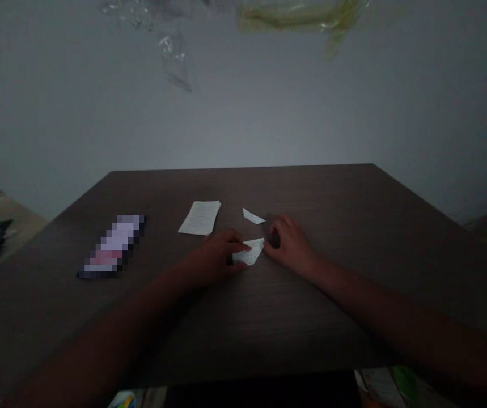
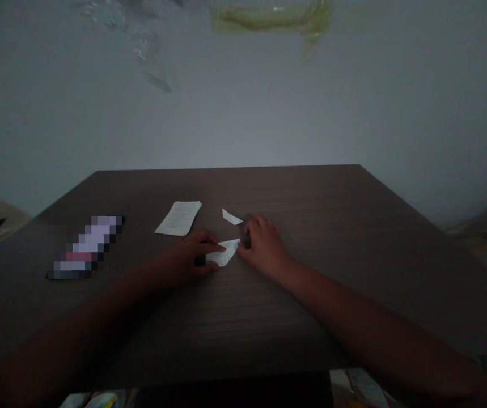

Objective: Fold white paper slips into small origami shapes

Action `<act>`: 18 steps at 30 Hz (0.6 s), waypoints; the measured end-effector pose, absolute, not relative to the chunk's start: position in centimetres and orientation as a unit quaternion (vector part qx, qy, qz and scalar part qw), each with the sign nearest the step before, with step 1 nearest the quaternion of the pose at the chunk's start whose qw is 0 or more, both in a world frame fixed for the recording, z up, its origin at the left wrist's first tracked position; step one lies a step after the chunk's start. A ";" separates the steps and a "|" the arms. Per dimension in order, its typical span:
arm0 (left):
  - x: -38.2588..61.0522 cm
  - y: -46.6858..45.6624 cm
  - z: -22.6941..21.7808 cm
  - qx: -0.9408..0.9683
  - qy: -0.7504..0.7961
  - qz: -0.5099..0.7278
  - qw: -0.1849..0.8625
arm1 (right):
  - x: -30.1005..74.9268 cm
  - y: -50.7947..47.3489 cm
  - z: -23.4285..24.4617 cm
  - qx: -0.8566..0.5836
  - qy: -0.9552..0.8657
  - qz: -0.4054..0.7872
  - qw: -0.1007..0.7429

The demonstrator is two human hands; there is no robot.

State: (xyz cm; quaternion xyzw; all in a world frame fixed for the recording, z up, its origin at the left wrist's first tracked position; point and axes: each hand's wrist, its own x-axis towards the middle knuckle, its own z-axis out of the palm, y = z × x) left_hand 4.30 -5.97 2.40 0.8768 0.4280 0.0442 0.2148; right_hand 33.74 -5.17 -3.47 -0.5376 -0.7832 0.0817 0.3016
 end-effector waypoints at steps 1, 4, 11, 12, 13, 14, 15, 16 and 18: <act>4.3 -5.9 2.4 0.878 0.426 0.045 0.214 | 33.8 -5.4 -3.4 -0.509 -0.799 0.084 0.309; 4.4 -5.8 2.6 0.884 0.415 0.038 0.212 | 34.0 -5.9 -2.9 -0.387 -0.871 0.112 0.282; 4.5 -6.4 3.6 0.894 0.418 -0.005 0.161 | 34.4 -7.1 -1.8 -0.299 -0.930 0.106 0.188; 4.4 -6.5 3.7 0.897 0.414 -0.008 0.155 | 34.3 -7.3 -1.6 -0.303 -0.930 0.104 0.180; 4.3 -6.6 3.7 0.900 0.410 -0.008 0.150 | 34.3 -7.6 -1.3 -0.308 -0.930 0.100 0.171; 4.2 -6.7 3.8 0.902 0.404 -0.007 0.148 | 34.2 -7.8 -1.1 -0.314 -0.931 0.095 0.162; 4.0 -6.7 3.8 0.906 0.397 -0.004 0.147 | 34.1 -8.0 -0.9 -0.318 -0.931 0.090 0.152; 3.9 -6.7 3.8 0.910 0.389 -0.001 0.146 | 34.0 -8.2 -0.7 -0.321 -0.932 0.087 0.146; 3.6 -6.7 3.8 0.918 0.370 0.004 0.146 | 33.9 -8.4 -0.4 -0.324 -0.931 0.088 0.142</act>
